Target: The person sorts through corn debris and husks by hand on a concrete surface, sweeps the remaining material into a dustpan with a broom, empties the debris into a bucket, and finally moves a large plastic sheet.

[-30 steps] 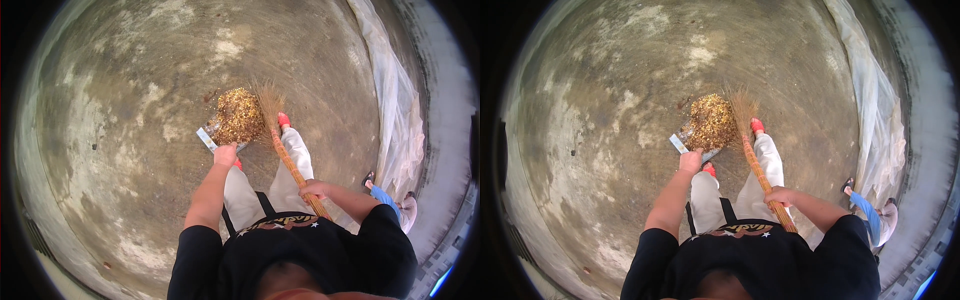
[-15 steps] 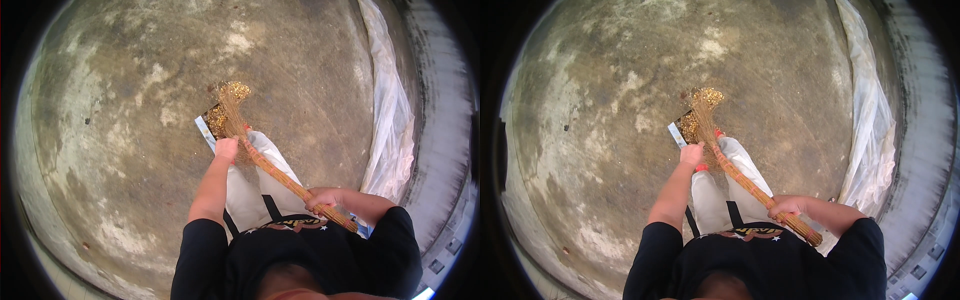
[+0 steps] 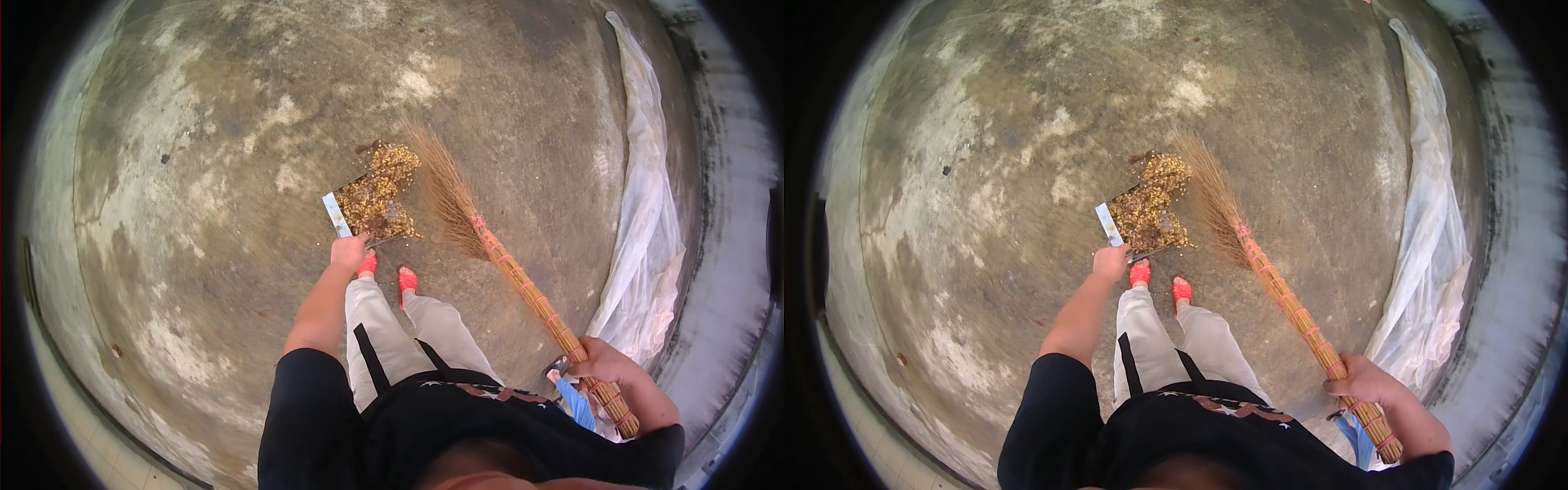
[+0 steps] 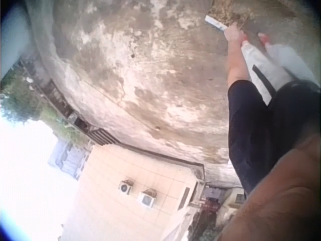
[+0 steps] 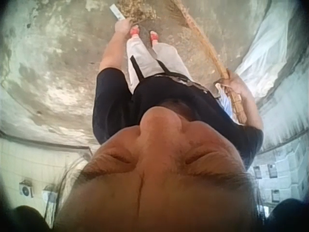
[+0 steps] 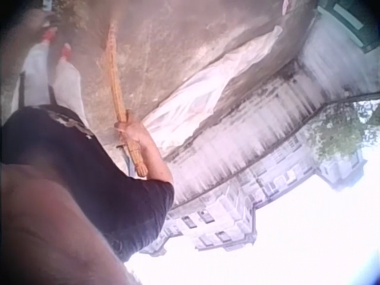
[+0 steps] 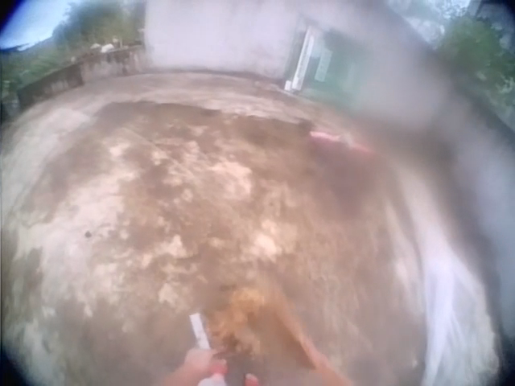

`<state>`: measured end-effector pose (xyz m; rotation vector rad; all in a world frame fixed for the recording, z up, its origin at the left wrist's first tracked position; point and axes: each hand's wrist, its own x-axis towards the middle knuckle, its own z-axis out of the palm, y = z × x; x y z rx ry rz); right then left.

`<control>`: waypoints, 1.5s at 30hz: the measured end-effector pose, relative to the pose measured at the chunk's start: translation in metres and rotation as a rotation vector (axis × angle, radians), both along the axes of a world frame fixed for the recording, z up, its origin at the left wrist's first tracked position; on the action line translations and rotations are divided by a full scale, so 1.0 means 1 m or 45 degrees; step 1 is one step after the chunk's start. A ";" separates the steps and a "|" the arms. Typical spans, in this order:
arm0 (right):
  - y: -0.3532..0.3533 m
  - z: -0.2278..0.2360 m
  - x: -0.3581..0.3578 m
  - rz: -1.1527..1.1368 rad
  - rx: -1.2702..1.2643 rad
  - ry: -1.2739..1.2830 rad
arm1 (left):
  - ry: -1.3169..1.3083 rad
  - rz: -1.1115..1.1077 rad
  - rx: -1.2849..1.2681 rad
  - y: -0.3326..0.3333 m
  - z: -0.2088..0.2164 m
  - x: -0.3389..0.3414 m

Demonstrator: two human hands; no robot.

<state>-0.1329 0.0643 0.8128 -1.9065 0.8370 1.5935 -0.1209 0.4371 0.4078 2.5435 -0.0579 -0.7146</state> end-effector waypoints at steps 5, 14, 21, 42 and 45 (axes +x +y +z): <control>-0.029 -0.103 0.071 0.692 -0.113 -0.335 | 0.090 0.187 0.097 -0.001 -0.014 -0.018; -0.035 -0.362 0.135 0.908 -0.122 -0.176 | 0.146 0.456 0.149 -0.012 -0.019 -0.026; -0.044 -0.366 0.010 0.590 0.355 0.213 | 0.077 0.449 0.129 -0.010 -0.029 -0.023; 0.131 -0.125 -0.267 -0.349 0.098 -0.089 | 0.239 0.163 -0.124 0.046 -0.040 -0.111; 0.154 -0.090 -0.306 -0.427 -0.037 -0.209 | 0.276 0.102 -0.076 0.101 -0.064 -0.206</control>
